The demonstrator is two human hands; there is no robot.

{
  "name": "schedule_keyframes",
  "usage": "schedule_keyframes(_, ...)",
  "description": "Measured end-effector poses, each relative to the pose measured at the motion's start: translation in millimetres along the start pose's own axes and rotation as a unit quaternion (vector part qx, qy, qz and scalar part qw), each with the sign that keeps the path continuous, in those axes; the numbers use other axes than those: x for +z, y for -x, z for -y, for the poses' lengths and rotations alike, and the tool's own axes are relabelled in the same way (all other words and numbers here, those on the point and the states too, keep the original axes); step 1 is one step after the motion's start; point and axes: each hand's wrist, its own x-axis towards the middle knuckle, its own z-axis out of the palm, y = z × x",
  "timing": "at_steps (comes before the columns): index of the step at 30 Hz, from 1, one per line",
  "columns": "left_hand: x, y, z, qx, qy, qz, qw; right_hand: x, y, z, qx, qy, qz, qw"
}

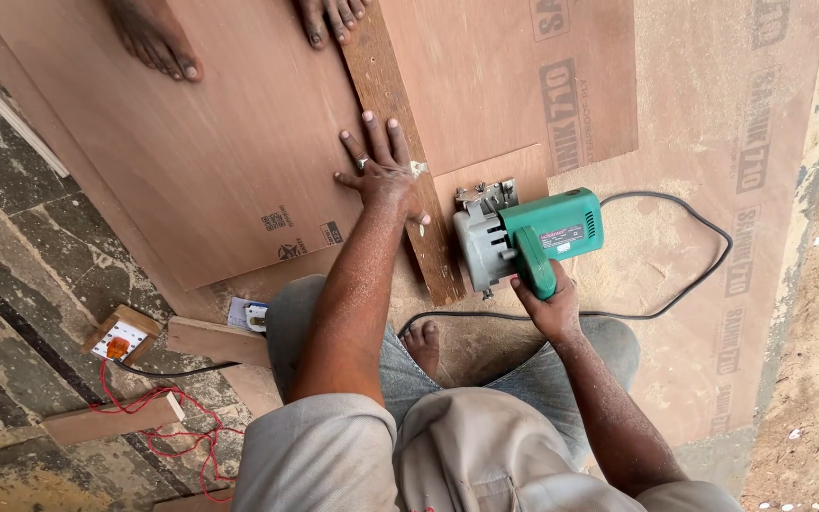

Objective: Measure and cut plywood using a circular saw.

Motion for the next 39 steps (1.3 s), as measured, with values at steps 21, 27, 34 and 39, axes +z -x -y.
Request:
schedule_keyframes(21, -2.2, 3.4, 7.7, 0.01, 0.036, -0.018, 0.999, 13.5, -55.7, 45.4, -0.023, -0.018, -0.053, 0.998)
schedule_keyframes(27, 4.2, -9.8, 7.9, 0.016, 0.019, 0.0, 1.0, 16.4, -87.9, 69.0, -0.034, -0.034, -0.065, 0.997)
schedule_keyframes(34, 6.9, -13.1, 9.0, 0.005, 0.052, 0.0, 0.999, 13.9, -124.5, 119.1, -0.05, -0.035, -0.07, 0.996)
schedule_keyframes(39, 11.9, -15.8, 9.7, 0.011, 0.029, 0.003, 1.0, 16.4, -152.1, 143.6, -0.057, -0.032, -0.077, 0.995)
